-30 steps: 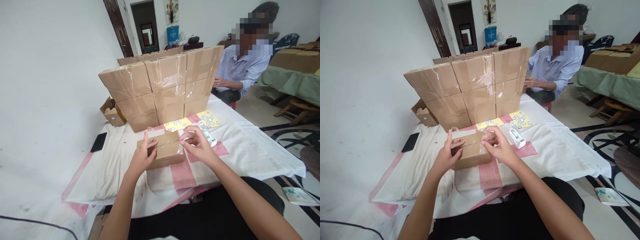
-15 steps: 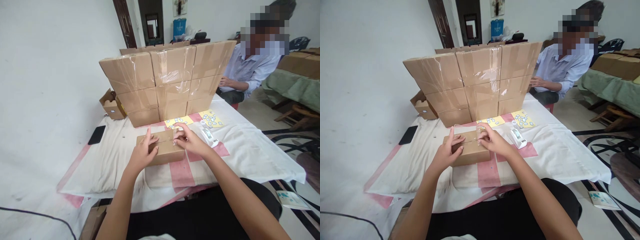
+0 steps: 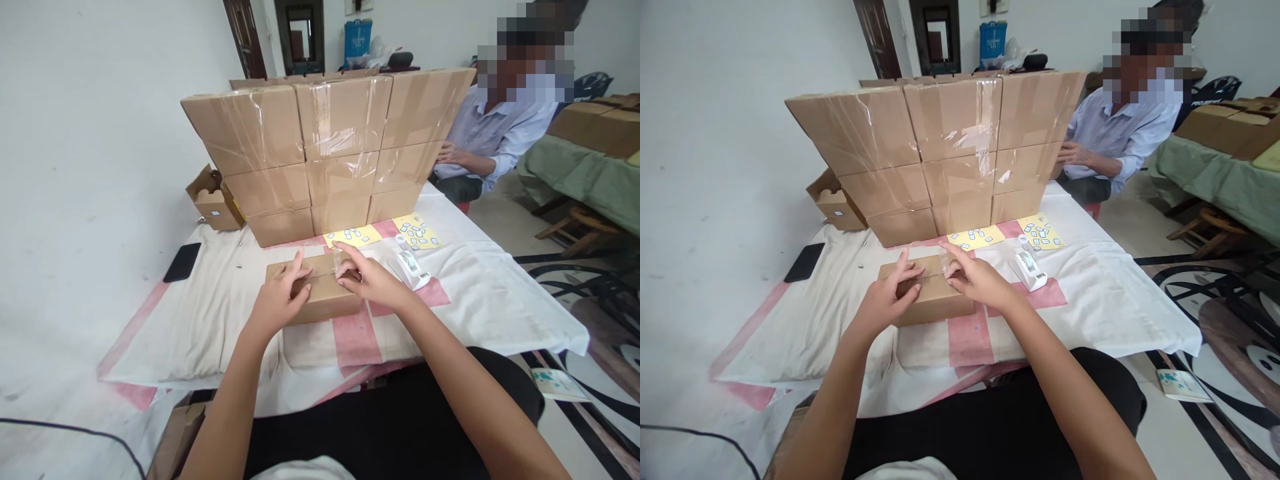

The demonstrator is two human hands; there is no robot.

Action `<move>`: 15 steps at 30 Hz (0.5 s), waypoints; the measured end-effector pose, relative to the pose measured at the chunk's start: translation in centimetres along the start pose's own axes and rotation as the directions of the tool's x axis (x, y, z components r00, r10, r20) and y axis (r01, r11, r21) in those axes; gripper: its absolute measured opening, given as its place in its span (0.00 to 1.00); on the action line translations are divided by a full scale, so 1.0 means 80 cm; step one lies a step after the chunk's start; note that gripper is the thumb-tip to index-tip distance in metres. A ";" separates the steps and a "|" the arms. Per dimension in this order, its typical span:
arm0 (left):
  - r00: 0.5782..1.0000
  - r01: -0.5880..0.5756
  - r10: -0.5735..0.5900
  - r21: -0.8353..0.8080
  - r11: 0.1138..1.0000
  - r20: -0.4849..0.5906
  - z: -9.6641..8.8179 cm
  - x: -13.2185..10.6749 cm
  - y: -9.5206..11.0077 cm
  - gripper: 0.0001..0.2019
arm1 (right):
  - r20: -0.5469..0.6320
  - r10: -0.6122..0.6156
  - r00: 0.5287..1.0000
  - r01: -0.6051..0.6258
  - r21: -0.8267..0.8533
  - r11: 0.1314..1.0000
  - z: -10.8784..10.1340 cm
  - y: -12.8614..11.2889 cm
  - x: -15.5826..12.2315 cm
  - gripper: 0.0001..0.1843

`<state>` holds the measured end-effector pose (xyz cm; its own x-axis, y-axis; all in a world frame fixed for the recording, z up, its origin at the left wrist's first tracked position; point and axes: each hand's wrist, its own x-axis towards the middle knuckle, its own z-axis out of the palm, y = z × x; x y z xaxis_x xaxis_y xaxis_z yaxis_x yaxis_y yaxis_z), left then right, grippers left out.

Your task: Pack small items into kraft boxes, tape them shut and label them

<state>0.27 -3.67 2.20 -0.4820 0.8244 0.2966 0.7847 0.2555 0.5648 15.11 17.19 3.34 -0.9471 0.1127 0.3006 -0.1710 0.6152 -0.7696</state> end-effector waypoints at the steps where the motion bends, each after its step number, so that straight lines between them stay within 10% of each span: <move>1: 1.000 0.000 0.000 0.005 1.000 -0.004 0.000 0.000 -0.001 0.40 | -0.005 0.004 1.000 -0.005 -0.008 1.000 0.001 0.001 0.000 0.47; 15: 0.998 -0.046 0.049 0.078 0.996 -0.033 0.002 -0.002 0.000 0.38 | -0.158 0.080 0.984 -0.114 -0.221 0.969 0.012 -0.011 -0.007 0.56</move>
<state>0.42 -3.76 2.04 -0.4554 0.8191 0.3488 0.8341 0.2556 0.4888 15.55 15.84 3.25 -0.9026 0.2835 0.3239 0.0021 0.7554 -0.6553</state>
